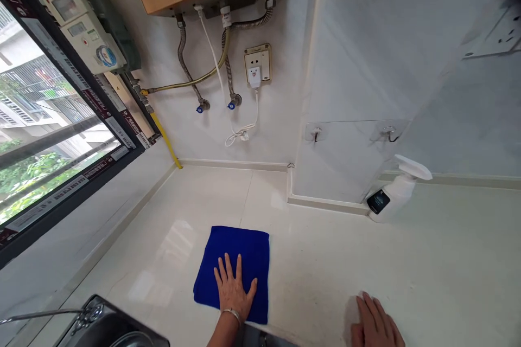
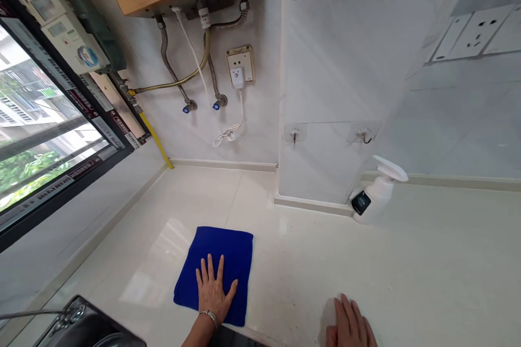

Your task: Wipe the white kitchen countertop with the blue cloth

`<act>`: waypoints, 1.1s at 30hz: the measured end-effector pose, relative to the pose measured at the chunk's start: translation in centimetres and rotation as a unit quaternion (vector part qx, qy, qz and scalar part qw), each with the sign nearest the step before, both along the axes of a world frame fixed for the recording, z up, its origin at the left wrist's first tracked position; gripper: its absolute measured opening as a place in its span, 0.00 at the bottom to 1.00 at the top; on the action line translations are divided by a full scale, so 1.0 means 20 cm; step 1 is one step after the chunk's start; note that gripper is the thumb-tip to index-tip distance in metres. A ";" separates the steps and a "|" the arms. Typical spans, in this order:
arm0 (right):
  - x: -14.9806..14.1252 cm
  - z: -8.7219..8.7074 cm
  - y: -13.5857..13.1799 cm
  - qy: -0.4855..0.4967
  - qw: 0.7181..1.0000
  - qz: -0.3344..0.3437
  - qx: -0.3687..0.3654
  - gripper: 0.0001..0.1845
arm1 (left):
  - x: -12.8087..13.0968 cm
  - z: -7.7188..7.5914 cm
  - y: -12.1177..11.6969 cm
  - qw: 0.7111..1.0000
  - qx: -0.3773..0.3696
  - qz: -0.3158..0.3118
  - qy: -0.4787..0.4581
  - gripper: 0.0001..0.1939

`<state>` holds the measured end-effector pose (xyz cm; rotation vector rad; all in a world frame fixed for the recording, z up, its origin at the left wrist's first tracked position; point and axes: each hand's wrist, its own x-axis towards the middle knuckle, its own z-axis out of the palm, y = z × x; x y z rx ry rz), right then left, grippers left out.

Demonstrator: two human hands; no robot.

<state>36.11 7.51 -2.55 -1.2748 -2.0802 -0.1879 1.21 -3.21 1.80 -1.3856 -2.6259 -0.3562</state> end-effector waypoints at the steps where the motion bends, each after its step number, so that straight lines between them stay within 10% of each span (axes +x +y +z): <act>1: 0.00 0.00 0.00 -0.001 1.000 0.001 0.000 0.32 | -0.01 0.00 0.01 1.000 0.001 -0.002 0.003 0.39; 17: -0.02 0.00 0.01 -0.037 0.999 -0.022 0.027 0.31 | -0.20 0.09 0.38 0.999 -0.015 -0.023 -0.030 0.38; 33: -0.02 -0.04 0.03 -0.047 0.998 -0.025 0.029 0.30 | -0.01 -0.03 0.12 0.997 0.010 -0.058 0.052 0.36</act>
